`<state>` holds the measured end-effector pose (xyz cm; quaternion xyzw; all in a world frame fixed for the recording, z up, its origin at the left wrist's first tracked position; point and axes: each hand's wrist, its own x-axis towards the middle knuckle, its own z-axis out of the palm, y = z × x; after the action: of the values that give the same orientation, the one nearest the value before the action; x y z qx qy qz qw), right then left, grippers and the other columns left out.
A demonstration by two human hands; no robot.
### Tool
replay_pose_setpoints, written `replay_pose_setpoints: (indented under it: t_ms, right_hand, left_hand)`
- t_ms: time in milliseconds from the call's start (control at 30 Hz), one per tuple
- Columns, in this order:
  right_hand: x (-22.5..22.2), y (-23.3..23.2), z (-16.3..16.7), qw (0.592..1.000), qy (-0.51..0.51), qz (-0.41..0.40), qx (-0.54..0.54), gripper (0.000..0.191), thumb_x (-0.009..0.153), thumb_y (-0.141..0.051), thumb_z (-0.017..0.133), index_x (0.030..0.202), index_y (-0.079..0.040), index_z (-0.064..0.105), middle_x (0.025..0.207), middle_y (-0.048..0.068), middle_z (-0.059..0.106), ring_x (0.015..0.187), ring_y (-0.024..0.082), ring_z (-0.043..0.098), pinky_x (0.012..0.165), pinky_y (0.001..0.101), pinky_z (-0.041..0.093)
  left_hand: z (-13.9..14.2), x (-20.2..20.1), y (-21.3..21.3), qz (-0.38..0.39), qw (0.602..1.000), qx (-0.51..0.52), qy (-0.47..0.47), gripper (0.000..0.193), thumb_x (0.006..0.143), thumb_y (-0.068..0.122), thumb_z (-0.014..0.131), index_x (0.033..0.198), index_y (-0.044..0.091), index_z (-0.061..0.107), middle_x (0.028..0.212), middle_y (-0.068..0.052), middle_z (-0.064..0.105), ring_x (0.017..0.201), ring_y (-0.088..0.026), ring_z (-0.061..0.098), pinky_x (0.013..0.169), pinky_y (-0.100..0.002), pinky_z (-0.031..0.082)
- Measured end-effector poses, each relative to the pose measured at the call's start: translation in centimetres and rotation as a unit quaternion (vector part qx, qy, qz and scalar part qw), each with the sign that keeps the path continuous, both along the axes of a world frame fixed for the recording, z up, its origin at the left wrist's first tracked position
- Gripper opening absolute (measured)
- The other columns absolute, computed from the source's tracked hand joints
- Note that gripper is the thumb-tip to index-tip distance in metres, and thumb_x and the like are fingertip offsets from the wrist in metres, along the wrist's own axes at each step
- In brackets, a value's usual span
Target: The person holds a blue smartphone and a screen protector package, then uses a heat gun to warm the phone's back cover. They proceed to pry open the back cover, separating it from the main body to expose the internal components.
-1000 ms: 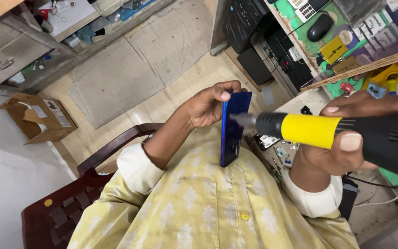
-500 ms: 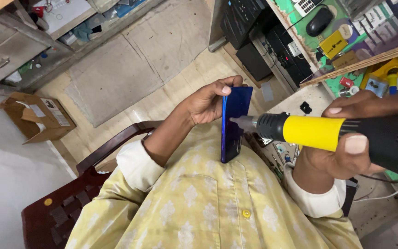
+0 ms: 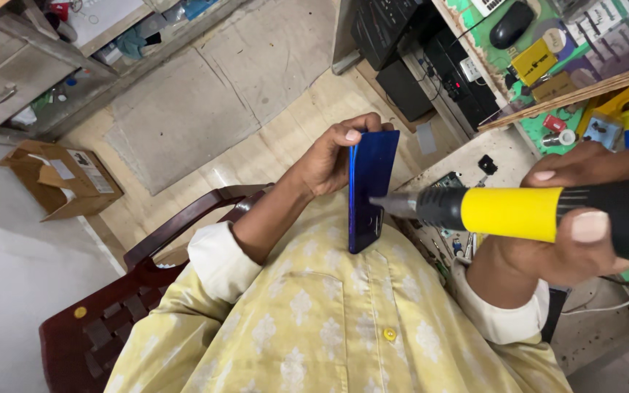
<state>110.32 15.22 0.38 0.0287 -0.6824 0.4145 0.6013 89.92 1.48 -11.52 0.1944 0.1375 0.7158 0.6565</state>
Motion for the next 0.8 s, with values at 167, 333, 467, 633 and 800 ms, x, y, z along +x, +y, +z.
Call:
replay_pose_setpoints:
  t_ms: [167,333,467,633,800]
  right_hand:
    - [0.6,0.3,-0.5,1.000,0.021,-0.005,-0.021,0.014,0.093,-0.016,0.057,0.096,-0.003,0.054,0.083,0.021,0.051,0.054,0.023,0.050,0.048,0.0286,0.046]
    - [1.2,1.3,-1.8,0.992,0.054,-0.094,0.058,0.017,0.104,-0.020,0.050,0.107,-0.003,0.048,0.087,0.022,0.052,0.063,0.027,0.046,0.052,0.0349,0.040]
    - [2.0,1.8,-2.1,0.987,0.012,-0.110,0.116,0.014,0.107,-0.019,0.048,0.113,-0.007,0.042,0.086,0.024,0.048,0.063,0.028,0.041,0.054,0.0361,0.037]
    - [2.1,1.3,-2.1,0.998,0.029,-0.053,0.008,0.024,0.102,-0.025,0.047,0.098,-0.001,0.049,0.086,0.021,0.049,0.053,0.024,0.039,0.051,0.0334,0.037]
    - [2.1,1.5,-1.2,1.000,0.012,-0.027,0.008,0.025,0.097,-0.018,0.050,0.085,0.003,0.046,0.082,0.022,0.052,0.047,0.023,0.042,0.046,0.0322,0.042]
  left_hand:
    - [-0.7,-0.5,0.3,0.015,1.000,0.012,0.004,0.037,0.088,0.034,0.072,0.090,0.001,0.056,0.105,-0.012,0.052,0.092,-0.019,0.057,0.079,-0.032,0.057]
    - [-0.9,-1.5,0.1,0.021,0.997,0.043,0.063,0.038,0.088,0.032,0.070,0.082,-0.003,0.057,0.108,-0.017,0.054,0.093,-0.023,0.058,0.082,-0.034,0.056]
    - [-0.8,-1.2,0.4,0.013,0.995,0.053,0.085,0.037,0.092,0.031,0.067,0.083,-0.004,0.058,0.106,-0.018,0.054,0.093,-0.023,0.056,0.083,-0.033,0.052]
    - [-0.7,-0.8,0.8,0.007,0.995,0.049,0.092,0.039,0.094,0.031,0.065,0.081,-0.005,0.058,0.101,-0.017,0.055,0.091,-0.022,0.055,0.082,-0.034,0.051]
    - [-0.9,-1.0,1.2,0.004,0.996,0.042,0.080,0.039,0.095,0.030,0.065,0.083,-0.007,0.059,0.101,-0.017,0.055,0.090,-0.022,0.056,0.081,-0.034,0.051]
